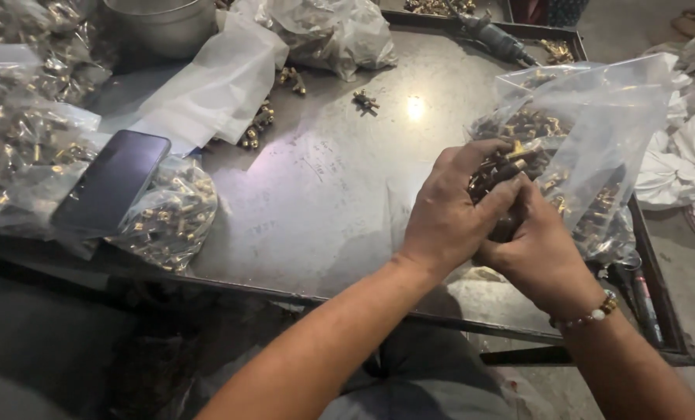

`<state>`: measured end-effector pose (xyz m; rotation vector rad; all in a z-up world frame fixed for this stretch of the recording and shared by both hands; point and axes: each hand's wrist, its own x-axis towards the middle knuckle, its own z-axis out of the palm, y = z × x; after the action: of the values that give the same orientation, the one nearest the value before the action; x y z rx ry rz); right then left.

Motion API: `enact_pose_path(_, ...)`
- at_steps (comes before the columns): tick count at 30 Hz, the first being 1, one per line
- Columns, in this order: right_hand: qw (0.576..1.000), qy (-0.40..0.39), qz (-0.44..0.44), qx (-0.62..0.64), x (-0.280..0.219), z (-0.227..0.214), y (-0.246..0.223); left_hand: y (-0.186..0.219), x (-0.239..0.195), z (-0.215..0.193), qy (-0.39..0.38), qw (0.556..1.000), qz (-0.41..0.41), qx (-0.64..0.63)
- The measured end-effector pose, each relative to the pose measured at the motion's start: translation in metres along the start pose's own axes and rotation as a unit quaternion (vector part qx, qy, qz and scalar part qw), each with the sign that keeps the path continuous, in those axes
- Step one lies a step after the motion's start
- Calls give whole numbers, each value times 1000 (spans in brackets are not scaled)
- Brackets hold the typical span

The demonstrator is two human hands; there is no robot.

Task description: The person sorts brass fittings on a metal table and puts them into plastic bags, then seals the bags by hand.

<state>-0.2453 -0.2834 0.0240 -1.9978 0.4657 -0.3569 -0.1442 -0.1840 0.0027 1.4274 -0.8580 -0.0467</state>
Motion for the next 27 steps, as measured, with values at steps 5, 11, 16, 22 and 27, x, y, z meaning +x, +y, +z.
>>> enact_pose_path(5,993,-36,51,104,7,-19,31,-6,10,-29,-139,973,98,153)
enact_pose_path(11,995,-10,71,72,11,-19,1,-3,25,-69,-384,853,93,340)
enact_pose_path(16,995,8,85,49,14,-24,-25,12,40,-82,-400,772,124,478)
enact_pose_path(22,990,0,-142,27,5,-39,-28,76,55,-99,-205,863,184,424)
enact_pose_path(27,992,-14,-92,86,6,-26,-27,27,37,-69,-308,919,109,222)
